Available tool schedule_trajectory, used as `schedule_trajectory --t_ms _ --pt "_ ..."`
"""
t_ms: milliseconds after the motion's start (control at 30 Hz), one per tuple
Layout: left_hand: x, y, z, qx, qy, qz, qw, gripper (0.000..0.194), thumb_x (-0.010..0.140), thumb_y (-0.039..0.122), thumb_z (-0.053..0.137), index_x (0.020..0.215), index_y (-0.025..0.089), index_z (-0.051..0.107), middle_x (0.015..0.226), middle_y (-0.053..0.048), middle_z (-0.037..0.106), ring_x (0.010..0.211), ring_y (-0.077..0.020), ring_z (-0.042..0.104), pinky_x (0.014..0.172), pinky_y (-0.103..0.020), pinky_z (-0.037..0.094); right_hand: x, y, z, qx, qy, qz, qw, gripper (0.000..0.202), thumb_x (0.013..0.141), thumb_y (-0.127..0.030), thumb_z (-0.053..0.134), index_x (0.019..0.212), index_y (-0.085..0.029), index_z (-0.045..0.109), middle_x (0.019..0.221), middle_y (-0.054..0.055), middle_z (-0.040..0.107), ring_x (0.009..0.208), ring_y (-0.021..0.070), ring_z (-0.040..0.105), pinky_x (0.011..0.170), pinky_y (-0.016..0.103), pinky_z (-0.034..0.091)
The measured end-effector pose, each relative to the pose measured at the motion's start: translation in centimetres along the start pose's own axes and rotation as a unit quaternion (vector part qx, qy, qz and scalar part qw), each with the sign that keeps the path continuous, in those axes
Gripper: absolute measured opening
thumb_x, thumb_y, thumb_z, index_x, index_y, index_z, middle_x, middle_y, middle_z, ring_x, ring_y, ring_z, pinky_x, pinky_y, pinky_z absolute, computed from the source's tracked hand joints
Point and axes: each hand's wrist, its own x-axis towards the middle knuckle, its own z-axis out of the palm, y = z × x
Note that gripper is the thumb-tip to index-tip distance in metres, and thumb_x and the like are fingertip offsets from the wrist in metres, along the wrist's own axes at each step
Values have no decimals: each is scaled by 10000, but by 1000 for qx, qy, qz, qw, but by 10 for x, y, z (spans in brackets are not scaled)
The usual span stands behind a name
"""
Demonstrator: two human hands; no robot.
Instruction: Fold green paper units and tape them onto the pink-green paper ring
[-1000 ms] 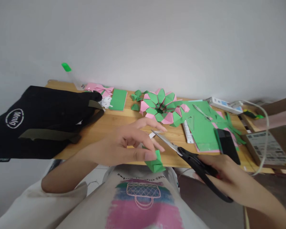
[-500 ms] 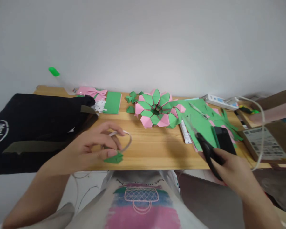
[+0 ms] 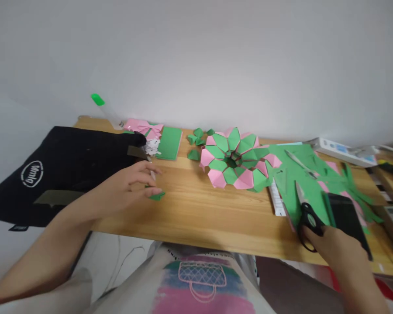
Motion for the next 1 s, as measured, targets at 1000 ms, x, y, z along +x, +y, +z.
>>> schedule_trajectory --t_ms 1000 --pt "29 57 79 -559 -12 25 829 264 842 446 699 723 213 735 1154 -69 725 1021 -246 687 914 -396 533 -59 -190 -10 537 -108 -240 801 157 849 -287 634 735 -186 669 658 18 693 583 128 616 518 236 478"
